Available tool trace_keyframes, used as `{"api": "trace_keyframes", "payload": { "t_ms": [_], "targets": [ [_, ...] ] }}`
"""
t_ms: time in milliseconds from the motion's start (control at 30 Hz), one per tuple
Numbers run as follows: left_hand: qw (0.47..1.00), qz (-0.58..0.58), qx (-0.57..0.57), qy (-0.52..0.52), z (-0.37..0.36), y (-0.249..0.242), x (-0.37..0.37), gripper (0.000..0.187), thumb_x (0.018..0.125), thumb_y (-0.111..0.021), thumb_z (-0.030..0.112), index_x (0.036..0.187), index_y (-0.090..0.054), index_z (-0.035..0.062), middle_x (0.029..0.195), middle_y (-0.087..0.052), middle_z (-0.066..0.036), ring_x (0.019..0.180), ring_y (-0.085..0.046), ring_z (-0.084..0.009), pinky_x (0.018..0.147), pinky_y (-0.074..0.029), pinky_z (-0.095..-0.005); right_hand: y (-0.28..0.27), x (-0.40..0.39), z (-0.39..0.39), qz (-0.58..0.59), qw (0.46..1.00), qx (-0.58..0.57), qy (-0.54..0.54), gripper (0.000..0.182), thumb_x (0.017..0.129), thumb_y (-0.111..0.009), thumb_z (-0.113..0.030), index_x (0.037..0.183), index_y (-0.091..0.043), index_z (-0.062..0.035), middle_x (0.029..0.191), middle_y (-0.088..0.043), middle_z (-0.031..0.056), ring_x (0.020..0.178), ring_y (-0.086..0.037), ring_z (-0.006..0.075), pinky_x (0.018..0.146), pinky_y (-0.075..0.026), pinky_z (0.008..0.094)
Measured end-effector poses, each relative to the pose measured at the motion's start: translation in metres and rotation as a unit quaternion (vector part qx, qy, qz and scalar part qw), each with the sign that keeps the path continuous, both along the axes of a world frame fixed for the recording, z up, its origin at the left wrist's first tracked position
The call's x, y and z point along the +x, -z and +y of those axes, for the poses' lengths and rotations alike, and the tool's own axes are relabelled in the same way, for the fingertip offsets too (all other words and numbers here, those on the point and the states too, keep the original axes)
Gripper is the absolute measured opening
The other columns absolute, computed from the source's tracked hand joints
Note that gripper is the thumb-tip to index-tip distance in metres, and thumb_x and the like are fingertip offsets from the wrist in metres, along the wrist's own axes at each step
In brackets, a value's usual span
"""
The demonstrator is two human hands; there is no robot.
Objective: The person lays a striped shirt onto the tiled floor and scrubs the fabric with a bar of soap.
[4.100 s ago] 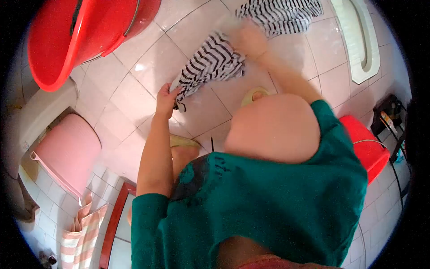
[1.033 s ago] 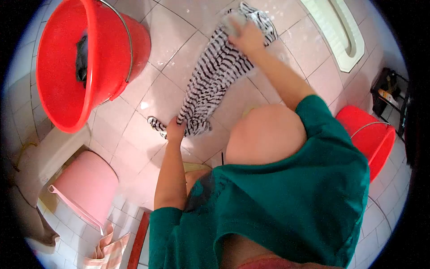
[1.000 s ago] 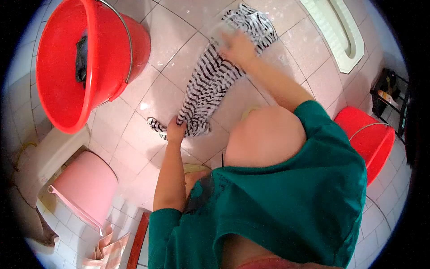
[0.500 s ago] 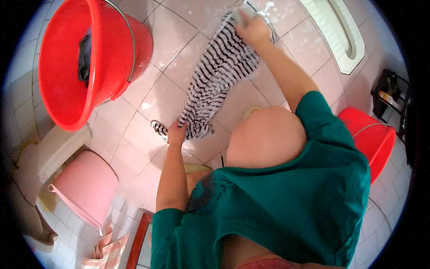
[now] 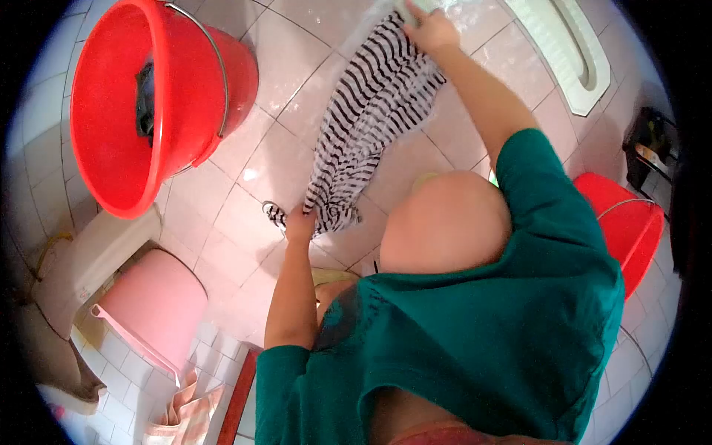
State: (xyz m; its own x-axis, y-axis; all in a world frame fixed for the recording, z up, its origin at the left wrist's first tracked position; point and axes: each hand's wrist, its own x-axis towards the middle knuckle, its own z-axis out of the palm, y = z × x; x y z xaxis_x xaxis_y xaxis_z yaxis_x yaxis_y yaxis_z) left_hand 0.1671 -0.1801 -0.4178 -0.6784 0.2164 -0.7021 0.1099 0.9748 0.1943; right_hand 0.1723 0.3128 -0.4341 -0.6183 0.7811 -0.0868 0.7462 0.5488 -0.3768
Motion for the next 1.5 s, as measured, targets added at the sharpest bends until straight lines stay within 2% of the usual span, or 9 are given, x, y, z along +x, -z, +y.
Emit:
{"api": "trace_keyframes", "payload": {
  "t_ms": [233,367,533,733,867,967,1267,1400,1500],
  "targets": [
    [0.987,0.068,0.143,0.02,0.013,-0.003,0.003,0.026,0.072,-0.066,0.009,0.097,-0.063,0.0029,0.089,-0.065,-0.017,0.086,-0.062,-0.0332,0.076,-0.048,-0.0391,-0.012,0.065,-0.177,0.039,0.84,-0.123,-0.527,0.047,0.073,-0.063,-0.025,0.12,-0.057,-0.0262,0.103,-0.058,0.0139,0.102,-0.054,0.033,0.08,-0.048,0.0435],
    [0.99,0.069,0.111,-0.061,0.0,0.0,0.005,0.028,0.072,-0.069,0.013,0.097,-0.064,0.0023,0.085,-0.067,-0.015,0.078,-0.064,-0.029,0.071,-0.048,-0.0358,0.007,0.071,-0.005,-0.002,0.985,0.057,-0.165,0.054,0.077,-0.063,-0.04,0.128,-0.05,-0.0328,0.098,-0.056,0.017,0.089,-0.058,0.032,0.072,-0.05,0.0424],
    [0.985,-0.043,0.134,-0.098,0.006,0.012,-0.003,0.031,0.074,-0.069,0.023,0.093,-0.064,-0.0009,0.081,-0.066,-0.017,0.075,-0.062,-0.0285,0.07,-0.048,-0.0356,-0.009,0.042,-0.061,-0.014,0.999,0.004,-0.036,0.056,0.076,-0.063,-0.042,0.128,-0.051,-0.0257,0.092,-0.054,0.0185,0.083,-0.058,0.0357,0.076,-0.049,0.0414],
    [0.99,-0.037,0.116,-0.067,0.006,0.01,-0.002,0.037,0.078,-0.067,0.034,0.092,-0.065,-0.0004,0.08,-0.065,-0.018,0.075,-0.062,-0.0296,0.068,-0.046,-0.0381,-0.006,0.068,-0.201,0.096,0.809,-0.137,-0.564,0.049,0.071,-0.065,-0.028,0.12,-0.057,-0.0212,0.087,-0.059,0.017,0.098,-0.055,0.0288,0.083,-0.045,0.0444],
    [0.988,-0.028,0.104,-0.111,-0.009,0.011,0.002,0.036,0.078,-0.067,0.034,0.092,-0.066,0.0012,0.076,-0.065,-0.017,0.072,-0.062,-0.0326,0.068,-0.047,-0.0385,0.002,0.06,-0.046,0.049,0.96,-0.063,-0.27,0.04,0.083,-0.055,-0.037,0.12,-0.055,-0.0204,0.087,-0.06,0.0194,0.086,-0.059,0.0315,0.077,-0.049,0.0441],
    [0.988,-0.017,0.118,-0.096,-0.01,0.017,-0.002,0.037,0.077,-0.067,0.036,0.091,-0.066,0.0016,0.078,-0.065,-0.019,0.075,-0.062,-0.0348,0.069,-0.047,-0.0394,-0.023,0.065,0.012,-0.044,0.995,-0.051,0.077,0.054,0.078,-0.054,-0.039,0.132,-0.048,-0.0313,0.126,-0.047,0.0262,0.107,-0.055,0.0369,0.09,-0.046,0.0419],
    [1.0,0.01,0.006,0.025,0.011,0.004,-0.001,0.036,0.077,-0.065,0.037,0.09,-0.066,0.0032,0.083,-0.065,-0.021,0.081,-0.062,-0.0377,0.071,-0.047,-0.0436,-0.011,0.073,-0.217,-0.009,0.87,-0.142,-0.472,0.041,0.07,-0.065,-0.037,0.104,-0.063,-0.0137,0.099,-0.058,0.0188,0.094,-0.058,0.0322,0.083,-0.047,0.0441],
    [0.997,-0.009,0.062,-0.042,-0.011,0.017,0.002,0.033,0.076,-0.067,0.033,0.093,-0.067,0.0043,0.082,-0.066,-0.019,0.08,-0.063,-0.0359,0.07,-0.048,-0.042,0.001,0.058,-0.067,0.004,0.971,-0.088,-0.221,0.034,0.074,-0.062,-0.035,0.095,-0.065,-0.0078,0.094,-0.064,0.0169,0.078,-0.063,0.0267,0.074,-0.051,0.0378],
    [0.989,-0.014,0.112,-0.093,0.002,0.012,0.002,0.034,0.075,-0.069,0.033,0.094,-0.067,0.0044,0.082,-0.066,-0.019,0.08,-0.063,-0.035,0.07,-0.048,-0.0412,0.014,0.069,0.004,-0.023,0.996,0.087,0.006,0.053,0.078,-0.058,-0.052,0.124,-0.056,-0.0265,0.098,-0.056,0.0206,0.084,-0.061,0.0315,0.074,-0.051,0.0407]
  ]
}}
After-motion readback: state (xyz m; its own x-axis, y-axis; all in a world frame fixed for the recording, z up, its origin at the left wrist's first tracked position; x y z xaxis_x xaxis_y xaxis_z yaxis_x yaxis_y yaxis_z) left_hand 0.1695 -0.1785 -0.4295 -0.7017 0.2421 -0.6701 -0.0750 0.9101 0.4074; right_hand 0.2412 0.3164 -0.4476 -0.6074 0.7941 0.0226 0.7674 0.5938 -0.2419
